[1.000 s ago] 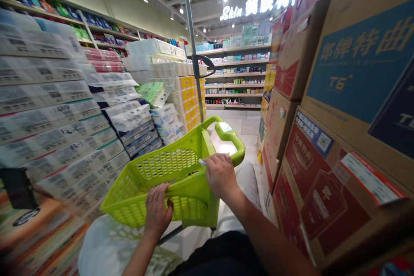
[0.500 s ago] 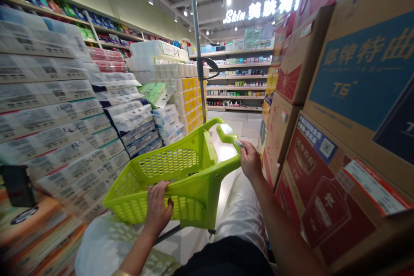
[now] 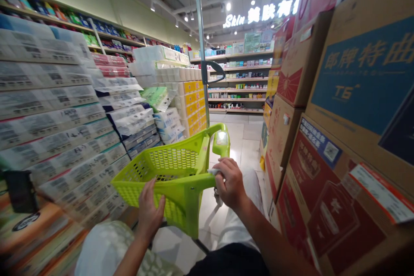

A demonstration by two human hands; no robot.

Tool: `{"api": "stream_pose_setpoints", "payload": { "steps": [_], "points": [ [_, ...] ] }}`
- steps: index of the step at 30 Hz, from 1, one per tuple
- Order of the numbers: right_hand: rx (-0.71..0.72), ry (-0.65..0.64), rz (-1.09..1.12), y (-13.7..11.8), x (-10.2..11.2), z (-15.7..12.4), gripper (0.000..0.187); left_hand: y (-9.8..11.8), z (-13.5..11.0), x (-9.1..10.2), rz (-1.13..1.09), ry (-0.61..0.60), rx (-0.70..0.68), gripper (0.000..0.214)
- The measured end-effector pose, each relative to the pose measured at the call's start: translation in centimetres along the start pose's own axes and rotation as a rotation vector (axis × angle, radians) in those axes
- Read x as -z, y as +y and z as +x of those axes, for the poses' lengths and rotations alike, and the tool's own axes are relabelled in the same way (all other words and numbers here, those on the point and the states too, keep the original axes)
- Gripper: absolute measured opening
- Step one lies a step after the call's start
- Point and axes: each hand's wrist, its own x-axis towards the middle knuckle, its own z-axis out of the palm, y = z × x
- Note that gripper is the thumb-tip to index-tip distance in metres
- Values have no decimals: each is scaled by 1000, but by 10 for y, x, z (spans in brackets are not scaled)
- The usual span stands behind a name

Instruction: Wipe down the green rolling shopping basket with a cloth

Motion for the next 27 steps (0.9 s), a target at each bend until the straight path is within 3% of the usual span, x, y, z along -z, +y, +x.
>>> {"api": "stream_pose_setpoints", "payload": {
  "steps": [2, 6, 8, 10, 13, 18, 20, 22, 27],
  "points": [
    [43, -38, 21, -15, -5, -7, 24, 30, -1, 11, -59, 21, 7, 50],
    [196, -138, 124, -38, -11, -18, 27, 89, 8, 43, -208, -70, -54, 41],
    [261, -162, 165, -40, -10, -16, 29, 109, 15, 59, -250, -112, -97, 37],
    [251, -99, 162, -37, -9, -10, 29, 120, 21, 72, -246, -160, -138, 34],
    [155, -17, 88, -34, -11, 5, 29, 125, 29, 85, -142, -153, -155, 27],
    [294, -414, 74, -50, -31, 19, 30, 121, 42, 107, 23, -204, -101, 34],
    [329, -494, 59, -49, -38, 26, 32, 116, 48, 116, 66, -229, -80, 38],
    [278, -494, 14, -37, -42, 36, 32, 112, 56, 124, 96, -269, -30, 44],
    [-5, -512, -219, -9, -48, 67, 29, 115, 72, 136, 188, -443, 142, 50]
  ]
}}
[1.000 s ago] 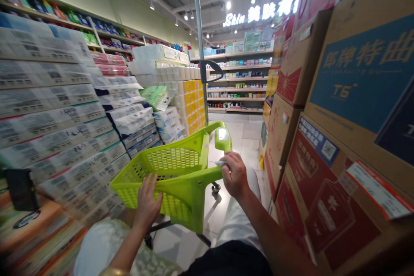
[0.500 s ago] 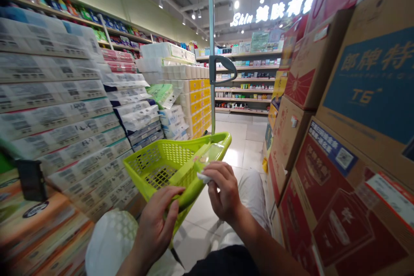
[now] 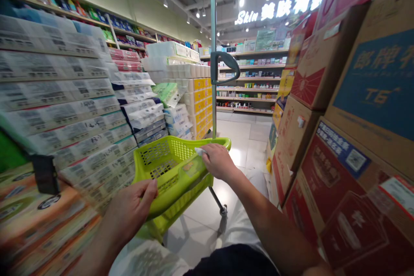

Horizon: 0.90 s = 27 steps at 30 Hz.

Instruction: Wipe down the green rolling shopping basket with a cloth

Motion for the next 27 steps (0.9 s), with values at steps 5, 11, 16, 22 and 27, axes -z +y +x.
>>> {"api": "stream_pose_setpoints", "payload": {
  "steps": [5, 11, 16, 22, 27],
  "points": [
    [201, -239, -93, -49, -5, 12, 28, 16, 6, -5, 241, -145, 65, 37],
    [185, -524, -236, -62, -7, 42, 44, 12, 9, -11, 272, -209, 70, 37],
    [-56, -589, -353, -1, -1, 72, 53, 14, 14, -14, 271, -201, 33, 39],
    [-103, -563, -380, 19, -5, 70, 50, 23, 23, -22, 216, -184, -45, 35],
    [-142, -536, -381, 10, -4, 65, 52, 14, 34, -25, 196, -174, -101, 34]
  ]
}}
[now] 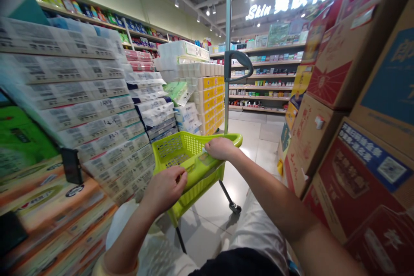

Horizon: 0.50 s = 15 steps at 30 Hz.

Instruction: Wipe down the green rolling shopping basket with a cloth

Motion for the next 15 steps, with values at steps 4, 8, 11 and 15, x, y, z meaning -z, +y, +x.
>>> {"api": "stream_pose_setpoints", "payload": {
  "steps": [4, 8, 11, 15],
  "points": [
    [-33, 26, 42, -4, 4, -9, 50, -17, 8, -2, -25, -27, 20, 33],
    [37, 82, 73, -20, 8, -20, 43, -31, 17, -4, -10, -59, 66, 32],
    [162, 143, 46, -44, 7, -23, 39, -37, 26, -5, 4, -71, 82, 32],
    [272, 184, 69, -56, 1, -21, 38, -42, 38, -5, -17, -104, 94, 32]
  ]
}}
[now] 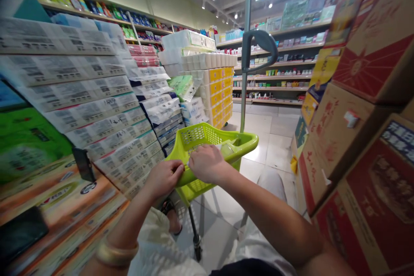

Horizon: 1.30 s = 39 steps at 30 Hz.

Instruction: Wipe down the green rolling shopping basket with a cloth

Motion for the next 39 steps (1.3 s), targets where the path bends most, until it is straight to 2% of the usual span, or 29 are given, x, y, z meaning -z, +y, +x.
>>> {"api": "stream_pose_setpoints", "payload": {
  "steps": [3, 6, 9, 11, 13, 16, 18, 20, 22, 25, 27, 30, 35, 37, 39],
  "points": [
    [-19, 36, 69, 24, -2, -6, 37, -1, 6, 2, -30, -35, 13, 31],
    [-135, 62, 101, 56, -4, -17, 36, -1, 7, 3, -42, -62, -4, 32],
    [-222, 125, 84, 69, -8, -27, 37, 1, 6, 2, -54, -67, -35, 34],
    [-238, 208, 70, 59, -14, -28, 36, 2, 5, 1, -87, -69, -48, 33],
    [-201, 284, 74, 39, -22, -25, 33, 4, 4, 0, -126, -82, -58, 32],
    [-113, 338, 107, 4, -33, -15, 27, 5, 4, -3, -160, -87, -99, 33],
    [-84, 354, 129, -8, -36, -12, 25, 4, 4, -6, -154, -82, -126, 35],
    [-83, 362, 148, -6, -36, -13, 27, 1, 5, -10, -147, -83, -154, 37],
    [-131, 360, 143, 11, -34, -20, 32, -1, 6, -13, -144, -86, -189, 38],
    [-285, 373, 86, 45, -35, -33, 35, -2, 7, -15, -133, -83, -230, 39],
    [-381, 407, 58, 56, -38, -39, 37, 0, 7, -13, -115, -74, -240, 39],
    [-428, 460, 47, 39, -42, -37, 37, 4, 6, -8, -66, -68, -248, 39],
    [-204, 404, 147, -20, -35, -29, 30, 3, -2, 0, -31, -37, -284, 38],
    [-167, 382, 178, -22, -30, -33, 28, 1, -9, 3, -34, -19, -289, 39],
    [-222, 376, 174, -8, -26, -41, 29, -2, -18, 6, -29, -5, -284, 40]
  ]
}}
